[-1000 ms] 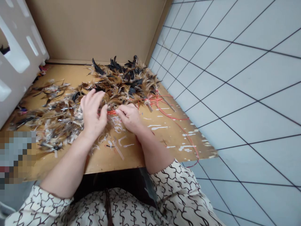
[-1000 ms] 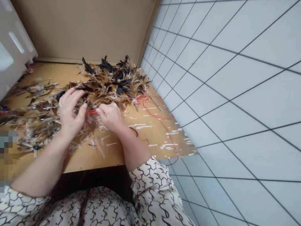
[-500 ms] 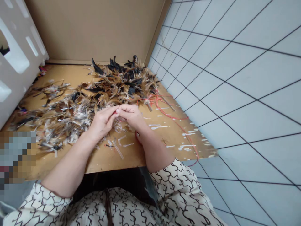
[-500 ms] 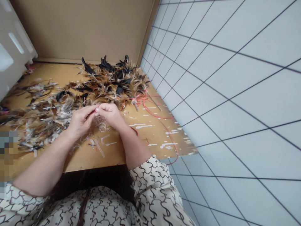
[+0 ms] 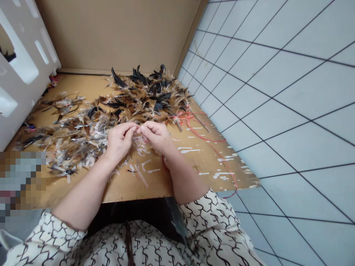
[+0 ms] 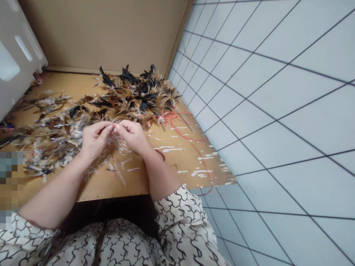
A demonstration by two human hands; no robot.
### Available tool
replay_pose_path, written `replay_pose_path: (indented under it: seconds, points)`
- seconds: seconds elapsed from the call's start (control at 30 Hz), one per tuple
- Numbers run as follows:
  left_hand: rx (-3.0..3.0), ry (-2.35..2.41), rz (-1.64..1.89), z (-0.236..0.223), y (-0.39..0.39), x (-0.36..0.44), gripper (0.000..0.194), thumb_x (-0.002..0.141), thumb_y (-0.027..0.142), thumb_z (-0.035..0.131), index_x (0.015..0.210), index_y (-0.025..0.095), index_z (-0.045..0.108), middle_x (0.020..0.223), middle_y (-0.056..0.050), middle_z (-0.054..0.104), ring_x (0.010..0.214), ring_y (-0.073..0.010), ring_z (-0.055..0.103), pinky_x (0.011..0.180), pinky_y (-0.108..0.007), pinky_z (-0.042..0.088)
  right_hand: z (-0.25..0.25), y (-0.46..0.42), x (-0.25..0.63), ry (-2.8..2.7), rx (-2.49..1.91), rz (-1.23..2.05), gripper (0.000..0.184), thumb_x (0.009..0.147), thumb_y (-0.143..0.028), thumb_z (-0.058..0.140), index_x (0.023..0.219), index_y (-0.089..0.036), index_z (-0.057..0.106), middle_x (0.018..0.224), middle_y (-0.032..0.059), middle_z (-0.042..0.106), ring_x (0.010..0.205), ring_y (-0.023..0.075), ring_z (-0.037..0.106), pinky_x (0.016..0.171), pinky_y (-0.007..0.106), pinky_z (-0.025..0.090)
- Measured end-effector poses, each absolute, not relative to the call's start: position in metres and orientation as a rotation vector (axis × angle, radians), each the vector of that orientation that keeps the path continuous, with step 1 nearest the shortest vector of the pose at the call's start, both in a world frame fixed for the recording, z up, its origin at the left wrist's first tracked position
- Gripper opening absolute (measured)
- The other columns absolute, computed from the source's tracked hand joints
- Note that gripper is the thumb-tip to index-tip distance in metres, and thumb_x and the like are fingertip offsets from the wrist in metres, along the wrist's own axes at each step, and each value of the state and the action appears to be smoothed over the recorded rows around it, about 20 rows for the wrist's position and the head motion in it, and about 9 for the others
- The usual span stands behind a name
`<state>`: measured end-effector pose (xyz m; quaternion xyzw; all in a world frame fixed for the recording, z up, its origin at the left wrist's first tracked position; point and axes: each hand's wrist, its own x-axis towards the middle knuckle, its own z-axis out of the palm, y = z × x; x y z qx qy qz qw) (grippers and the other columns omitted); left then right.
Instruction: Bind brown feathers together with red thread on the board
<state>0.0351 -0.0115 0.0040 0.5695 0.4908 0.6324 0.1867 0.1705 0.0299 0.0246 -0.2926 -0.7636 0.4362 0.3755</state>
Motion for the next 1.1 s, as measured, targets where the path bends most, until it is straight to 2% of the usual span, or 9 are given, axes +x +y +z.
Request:
replay_pose_path:
  seconds: [0.17,0.33,0.47,0.6,0.67,0.83,1.0,1.1]
  points:
    - [1.079,1.127,1.911,0.012,-0.01,0.041,0.013,0.072,0.029,0.066,0.068,0.017,0.067,0.066,-0.001,0.068,0.065,-0.0126,0.061,0.068,-0.025,0.048,0.017,0.03,0.165,-2.096,-0.753,0.8,0.031,0.088,-0.035,0.044,0.065,-0.018,0.057,0.06,-0.0005,0.054,0.06,0.0109,0.049,0.065,0.026,0.04]
    - [0.75,0.861,1.969,0.013,-0.004,0.041,0.016,0.07,0.031,0.071,0.072,0.019,0.06,0.072,0.0,0.07,0.067,-0.0121,0.063,0.07,-0.027,0.05,0.006,0.031,0.16,-2.206,-0.796,0.549,0.025,0.09,-0.027,0.042,0.085,-0.017,0.065,0.078,0.0059,0.067,0.075,0.016,0.057,0.08,0.032,0.041]
    - [0.675,0.742,1.947,0.016,-0.002,0.041,0.013,0.077,0.025,0.065,0.071,0.02,0.055,0.061,0.004,0.061,0.064,-0.011,0.062,0.072,-0.026,0.051,0.001,0.029,0.155,-2.166,-0.776,0.635,0.027,0.088,-0.033,0.046,0.104,-0.016,0.061,0.101,0.0106,0.068,0.092,0.0201,0.059,0.087,0.037,0.044]
    - [0.645,0.695,1.973,0.019,-0.003,0.044,0.015,0.082,0.02,0.06,0.069,0.02,0.054,0.058,0.006,0.055,0.058,-0.0076,0.058,0.076,-0.024,0.052,-0.002,0.026,0.15,-2.077,-0.64,0.943,0.045,0.082,-0.038,0.057,0.12,-0.016,0.049,0.115,0.0122,0.063,0.103,0.0211,0.059,0.09,0.036,0.047]
    - [0.652,0.7,1.979,0.019,-0.003,0.046,0.016,0.083,0.021,0.06,0.068,0.02,0.053,0.058,0.006,0.053,0.057,-0.0066,0.056,0.079,-0.024,0.051,-0.003,0.024,0.147,-2.039,-0.61,1.092,0.049,0.081,-0.036,0.059,0.123,-0.015,0.045,0.114,0.0118,0.062,0.102,0.0203,0.06,0.089,0.035,0.048]
    - [0.637,0.755,1.955,0.021,-0.005,0.049,0.017,0.082,0.025,0.062,0.068,0.021,0.052,0.056,0.006,0.051,0.059,-0.0074,0.056,0.084,-0.026,0.051,-0.005,0.026,0.145,-2.016,-0.582,1.275,0.035,0.082,-0.025,0.053,0.116,-0.016,0.047,0.104,0.0067,0.061,0.09,0.0158,0.06,0.083,0.03,0.049]
    - [0.613,0.653,1.967,0.022,-0.004,0.046,0.018,0.083,0.017,0.058,0.067,0.02,0.053,0.056,0.006,0.051,0.056,-0.006,0.053,0.085,-0.026,0.05,-0.002,0.029,0.15,-2.138,-0.631,1.105,0.014,0.085,-0.022,0.046,0.093,-0.015,0.054,0.085,0.0031,0.058,0.079,0.0144,0.053,0.077,0.029,0.045]
    - [0.606,0.644,1.983,0.02,-0.002,0.039,0.017,0.083,0.015,0.057,0.067,0.021,0.052,0.057,0.006,0.051,0.057,-0.0062,0.053,0.086,-0.028,0.05,0.003,0.031,0.154,-2.221,-0.682,0.959,0.016,0.087,-0.025,0.042,0.08,-0.017,0.053,0.073,0.0005,0.054,0.07,0.0129,0.049,0.07,0.027,0.041]
